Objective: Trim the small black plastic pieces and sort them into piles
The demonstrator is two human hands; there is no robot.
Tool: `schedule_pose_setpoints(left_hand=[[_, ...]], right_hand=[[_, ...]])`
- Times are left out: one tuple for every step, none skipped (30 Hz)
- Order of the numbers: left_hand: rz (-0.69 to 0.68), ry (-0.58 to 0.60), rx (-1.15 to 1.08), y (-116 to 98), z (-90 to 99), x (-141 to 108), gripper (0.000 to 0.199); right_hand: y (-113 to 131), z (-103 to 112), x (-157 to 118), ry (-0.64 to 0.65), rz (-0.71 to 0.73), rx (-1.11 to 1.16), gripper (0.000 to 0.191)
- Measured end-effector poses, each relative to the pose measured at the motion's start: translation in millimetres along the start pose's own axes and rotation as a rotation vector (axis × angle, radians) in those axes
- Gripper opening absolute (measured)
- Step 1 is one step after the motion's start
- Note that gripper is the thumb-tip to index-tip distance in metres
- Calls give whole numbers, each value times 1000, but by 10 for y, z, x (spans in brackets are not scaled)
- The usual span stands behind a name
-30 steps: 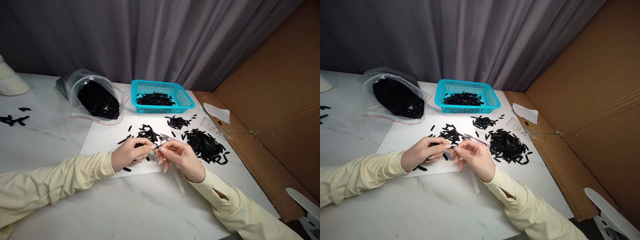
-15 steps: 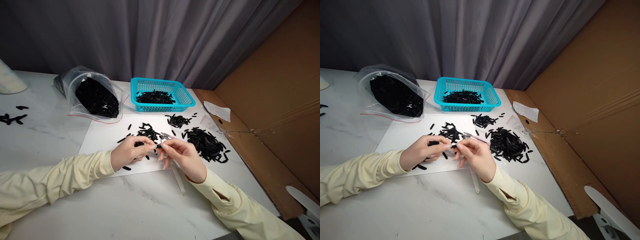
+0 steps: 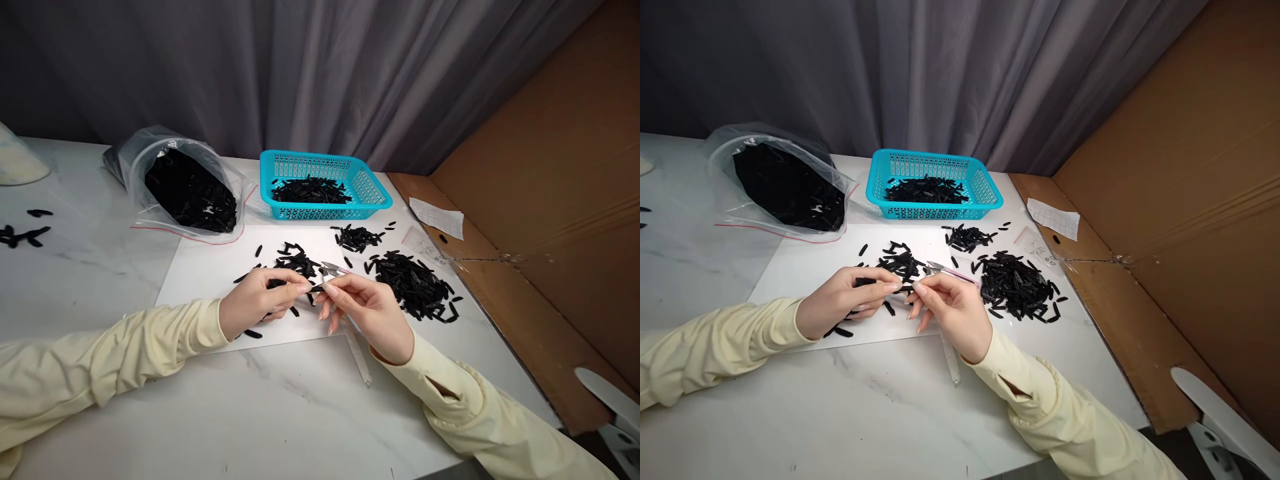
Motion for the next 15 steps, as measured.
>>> schedule_pose_setpoints(left_hand=[[3, 2, -5, 0, -3, 2, 19], [6, 5, -9, 0, -5, 3, 19], [8, 7, -13, 1, -7, 5, 19], [10, 11, -14, 3, -9, 6, 19], [11, 17, -14, 5, -10, 7, 20], [11, 20, -14, 6, -10, 7, 20], [14, 24, -12, 8, -10, 7, 21], [17, 25, -10, 9, -8, 6, 21], [21, 25, -9, 9, -5, 6, 21], [25, 23, -8, 8, -3, 5, 22], [29, 18, -8, 5, 1, 5, 22], [33, 15, -7, 2, 3, 5, 22], [36, 11, -7, -2, 3, 5, 22], [38, 8, -8, -7, 4, 5, 22], [40, 8, -9, -9, 1, 5, 22]], right_hand=[[-2, -2, -2, -2, 0, -2, 22], [-5, -4, -4, -4, -1, -1, 22], [-9, -7, -6, -2, -3, 1, 22], [-13, -12, -9, 1, -4, 3, 22], [-16, -16, -11, 3, -4, 6, 22], [-18, -19, -13, 3, -4, 7, 22], [-19, -21, -14, 1, -3, 6, 23], [-20, -23, -14, -1, -3, 4, 23], [-20, -25, -15, -3, -3, 4, 23], [-19, -27, -16, -4, -3, 6, 23], [-19, -29, -17, -5, -4, 8, 23], [-17, -31, -18, -6, -4, 11, 23], [-15, -33, -19, -6, -3, 13, 23], [-12, -35, -20, -6, -2, 14, 23], [-8, -36, -22, -8, 1, 13, 23]])
Point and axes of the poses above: each hand's wrist, its own x-axis towards the middle knuckle, its own z-axis out of the back of the hand, y = z × x, the point moved 7 cm from there along x, towards the middle knuckle, and after that the axes turned 15 degrees about -y, right-handed, at the moved point
